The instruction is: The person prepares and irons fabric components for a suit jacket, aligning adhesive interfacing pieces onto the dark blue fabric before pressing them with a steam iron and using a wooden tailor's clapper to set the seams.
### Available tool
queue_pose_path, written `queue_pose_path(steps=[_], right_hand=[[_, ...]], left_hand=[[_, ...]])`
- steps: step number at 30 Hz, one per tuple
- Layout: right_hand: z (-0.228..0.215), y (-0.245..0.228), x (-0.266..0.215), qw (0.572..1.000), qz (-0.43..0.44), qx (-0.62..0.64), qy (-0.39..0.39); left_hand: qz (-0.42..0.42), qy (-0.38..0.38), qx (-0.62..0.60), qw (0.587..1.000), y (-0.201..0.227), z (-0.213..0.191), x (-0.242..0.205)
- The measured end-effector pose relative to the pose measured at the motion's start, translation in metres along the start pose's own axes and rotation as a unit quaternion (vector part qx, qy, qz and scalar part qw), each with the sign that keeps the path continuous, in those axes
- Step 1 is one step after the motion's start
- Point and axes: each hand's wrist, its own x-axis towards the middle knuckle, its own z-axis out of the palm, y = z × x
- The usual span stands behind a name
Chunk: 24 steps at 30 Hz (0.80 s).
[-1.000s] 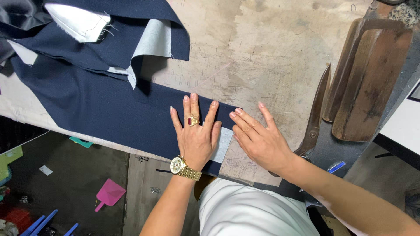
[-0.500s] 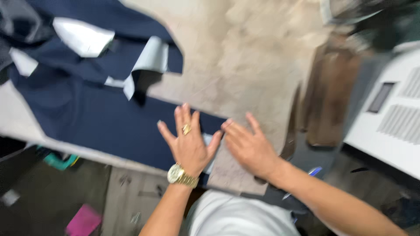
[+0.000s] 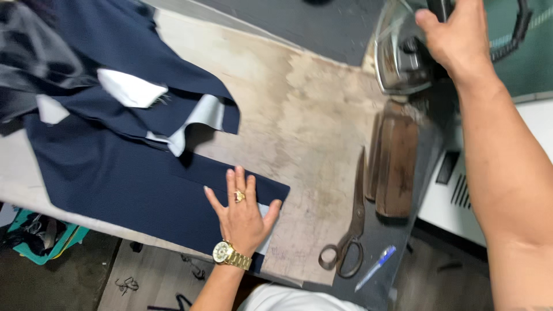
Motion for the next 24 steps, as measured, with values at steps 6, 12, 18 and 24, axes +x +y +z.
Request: queue_pose_path(steps=[6, 12, 18, 24], right_hand=[[-0.025, -0.059, 0.016, 0.901, 0.316, 0.241, -0.175], [-0.04, -0.136, -0.07, 0.951, 0.138, 0.169, -0.219], [-0.012, -0.202, -0.133, 0.913, -0.199, 0.069, -0.35], [-0.008, -0.23, -0.16, 0.87, -0.245, -0.116, -0.413]], left_hand=[[0.001, 0.0, -0.008, 1.0, -0.003, -0.003, 0.001], [0.001, -0.002, -0.036, 0.999, -0.004, 0.0, -0.003], [-0.008, 0.003, -0.031, 0.999, -0.006, 0.001, -0.003], [-0.005, 0.011, -0.055, 0.998, -0.009, 0.006, -0.005]])
